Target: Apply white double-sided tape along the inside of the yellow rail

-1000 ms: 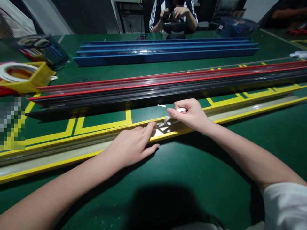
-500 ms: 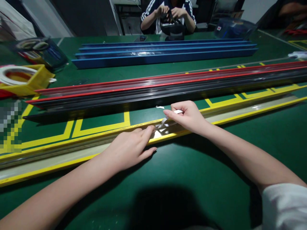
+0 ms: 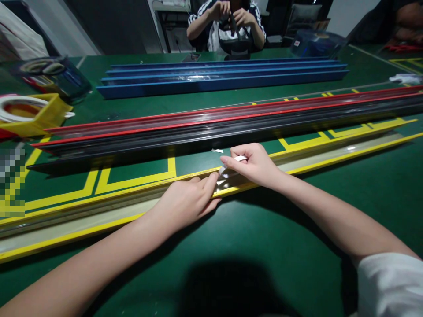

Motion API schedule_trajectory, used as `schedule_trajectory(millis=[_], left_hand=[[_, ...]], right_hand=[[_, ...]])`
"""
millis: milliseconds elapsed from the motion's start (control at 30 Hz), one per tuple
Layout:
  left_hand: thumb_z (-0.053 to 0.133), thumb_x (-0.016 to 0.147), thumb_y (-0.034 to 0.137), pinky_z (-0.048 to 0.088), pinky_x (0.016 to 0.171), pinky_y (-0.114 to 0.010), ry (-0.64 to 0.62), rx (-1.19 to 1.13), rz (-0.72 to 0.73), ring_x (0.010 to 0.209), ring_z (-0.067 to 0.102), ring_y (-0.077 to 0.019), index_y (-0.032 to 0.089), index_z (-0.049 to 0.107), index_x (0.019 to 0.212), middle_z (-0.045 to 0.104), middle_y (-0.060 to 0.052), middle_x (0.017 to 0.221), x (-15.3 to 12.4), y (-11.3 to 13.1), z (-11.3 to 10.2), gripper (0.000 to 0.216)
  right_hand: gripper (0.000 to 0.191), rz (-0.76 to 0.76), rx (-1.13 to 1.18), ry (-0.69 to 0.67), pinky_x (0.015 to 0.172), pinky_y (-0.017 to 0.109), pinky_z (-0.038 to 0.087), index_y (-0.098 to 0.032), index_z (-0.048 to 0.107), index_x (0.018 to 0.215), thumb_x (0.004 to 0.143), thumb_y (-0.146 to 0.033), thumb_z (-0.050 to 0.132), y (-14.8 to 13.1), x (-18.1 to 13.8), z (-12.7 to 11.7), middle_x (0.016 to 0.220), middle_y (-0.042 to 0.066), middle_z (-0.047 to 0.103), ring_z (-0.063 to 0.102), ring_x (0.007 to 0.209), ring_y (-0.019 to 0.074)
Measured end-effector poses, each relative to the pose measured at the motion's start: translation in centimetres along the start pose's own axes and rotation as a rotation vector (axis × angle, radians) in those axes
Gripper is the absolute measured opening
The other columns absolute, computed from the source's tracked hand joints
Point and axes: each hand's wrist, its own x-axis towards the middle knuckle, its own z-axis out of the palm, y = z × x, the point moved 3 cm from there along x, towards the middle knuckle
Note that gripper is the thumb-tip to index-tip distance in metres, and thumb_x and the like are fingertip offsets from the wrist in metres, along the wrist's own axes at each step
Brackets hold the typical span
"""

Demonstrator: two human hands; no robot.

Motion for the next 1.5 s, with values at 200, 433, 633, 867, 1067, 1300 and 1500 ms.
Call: schedule_trajectory(millis=[200, 433, 633, 867, 1067, 1300, 1500], left_hand=[[0.033, 0.095, 0.054, 0.053, 0.064, -0.036, 0.001, -0.074, 0.004, 0.091, 0.069, -0.0301, 0.011, 0.032, 0.136, 0.069, -0.016, 0.106, -0.26, -0.33, 0.17, 0.059], [0.033, 0.096, 0.048, 0.052, 0.062, -0.035, 0.035, -0.04, 0.007, 0.087, 0.069, -0.0273, 0.013, 0.039, 0.129, 0.069, -0.012, 0.102, -0.33, -0.07, 0.26, 0.048], [0.036, 0.096, 0.045, 0.048, 0.056, -0.033, 0.1, 0.009, 0.0, 0.081, 0.068, -0.0255, 0.015, 0.045, 0.119, 0.069, -0.01, 0.097, -0.29, 0.08, 0.14, 0.039], [0.035, 0.096, 0.048, 0.042, 0.053, -0.03, 0.083, -0.017, -0.025, 0.076, 0.068, -0.0239, 0.017, 0.044, 0.12, 0.069, -0.006, 0.089, -0.44, -0.14, 0.09, 0.039], [0.034, 0.096, 0.048, 0.04, 0.052, -0.031, 0.067, -0.039, -0.033, 0.078, 0.069, -0.0249, 0.017, 0.042, 0.12, 0.07, -0.006, 0.091, -0.51, -0.22, 0.16, 0.04], [0.033, 0.096, 0.049, 0.042, 0.054, -0.032, 0.029, -0.071, -0.039, 0.082, 0.069, -0.0265, 0.018, 0.041, 0.12, 0.07, -0.007, 0.097, -0.37, -0.35, 0.09, 0.04], [0.032, 0.096, 0.051, 0.047, 0.06, -0.033, -0.023, -0.129, -0.039, 0.089, 0.069, -0.0279, 0.017, 0.041, 0.119, 0.07, -0.01, 0.103, -0.12, -0.47, 0.13, 0.041]], right_hand=[[0.051, 0.001, -0.015, -0.014, 0.05, 0.024, 0.02, -0.016, 0.034, 0.052, 0.086, -0.046, 0.057, -0.06, -0.04, 0.0, 0.053, -0.006, 0.028, 0.027, 0.053, 0.0057], [0.049, -0.012, -0.001, -0.011, 0.05, 0.024, 0.02, -0.016, 0.034, 0.053, 0.085, -0.042, 0.059, -0.15, -0.02, -0.07, 0.052, -0.006, 0.029, 0.027, 0.053, 0.0053], [0.049, -0.019, 0.012, -0.005, 0.05, 0.023, 0.019, -0.016, 0.033, 0.053, 0.085, -0.041, 0.061, -0.08, -0.05, -0.03, 0.054, -0.006, 0.027, 0.025, 0.054, 0.0051], [0.05, -0.029, -0.015, -0.005, 0.05, 0.024, 0.019, -0.016, 0.032, 0.053, 0.087, -0.044, 0.056, -0.25, -0.05, -0.03, 0.054, -0.006, 0.026, 0.025, 0.054, 0.0053], [0.05, -0.028, -0.04, -0.012, 0.05, 0.024, 0.019, -0.016, 0.033, 0.053, 0.088, -0.045, 0.055, -0.25, -0.03, 0.03, 0.053, -0.006, 0.027, 0.025, 0.053, 0.0052], [0.05, -0.039, -0.058, -0.024, 0.05, 0.024, 0.019, -0.016, 0.033, 0.053, 0.088, -0.045, 0.055, -0.4, -0.06, 0.01, 0.054, -0.006, 0.026, 0.026, 0.053, 0.0052], [0.051, -0.05, -0.078, -0.027, 0.051, 0.024, 0.018, -0.016, 0.032, 0.053, 0.088, -0.045, 0.055, -0.4, 0.01, 0.08, 0.054, -0.006, 0.026, 0.025, 0.054, 0.0054]])
